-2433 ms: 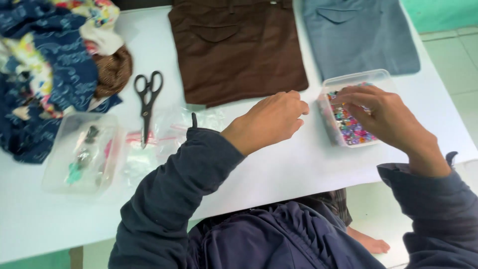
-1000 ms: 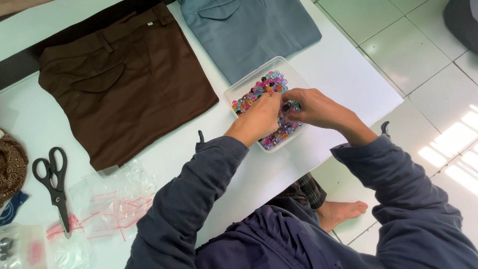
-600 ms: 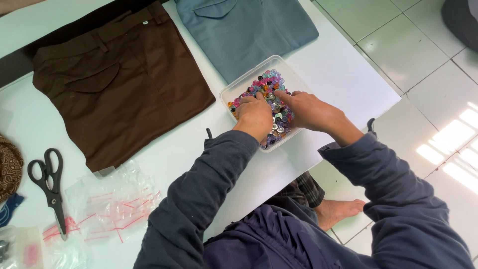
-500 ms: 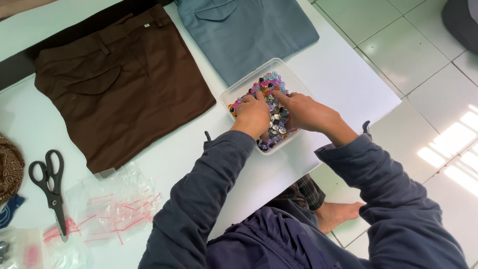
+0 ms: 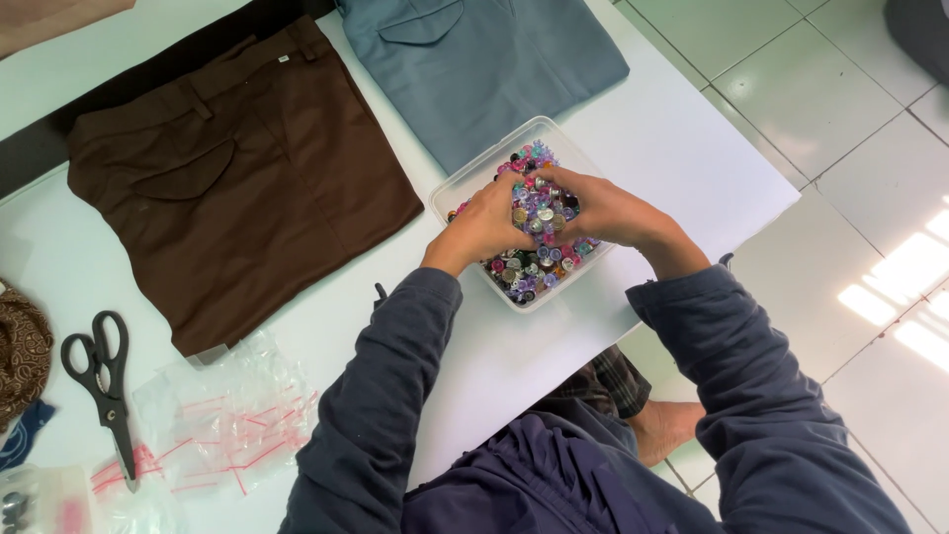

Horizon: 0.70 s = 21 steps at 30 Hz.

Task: Sorting small decorative beads and placing them into small plastic zip-lock bags

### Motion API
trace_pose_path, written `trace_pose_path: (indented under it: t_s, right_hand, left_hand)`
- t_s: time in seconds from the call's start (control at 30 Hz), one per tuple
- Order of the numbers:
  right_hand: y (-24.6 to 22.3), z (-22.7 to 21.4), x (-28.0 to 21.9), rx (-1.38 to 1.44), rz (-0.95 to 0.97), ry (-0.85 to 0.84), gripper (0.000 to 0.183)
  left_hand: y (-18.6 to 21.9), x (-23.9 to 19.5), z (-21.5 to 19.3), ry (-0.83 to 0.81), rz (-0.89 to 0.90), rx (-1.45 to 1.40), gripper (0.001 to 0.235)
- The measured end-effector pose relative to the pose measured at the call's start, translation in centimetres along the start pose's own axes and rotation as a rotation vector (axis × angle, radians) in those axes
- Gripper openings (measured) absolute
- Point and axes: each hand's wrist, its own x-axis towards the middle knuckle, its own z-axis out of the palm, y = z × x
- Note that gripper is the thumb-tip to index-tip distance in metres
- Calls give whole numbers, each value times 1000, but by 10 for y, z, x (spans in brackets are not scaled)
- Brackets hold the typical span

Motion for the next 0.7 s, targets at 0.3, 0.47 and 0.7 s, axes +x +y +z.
trace_pose_path:
  t_s: [0.3,0.47,0.7]
  right_hand:
    - [39,2,17,361,-149,-35,80]
    - [50,1,17,435,-159,-42,79]
    - [49,1,14,538,-195,0,71]
  left_hand:
    - [-12,9,-6,-53,-57,-184,86]
    - [-3,-3,-9,-80,-50,-479,84]
    - [-22,8,-7,-116,23,-782,70]
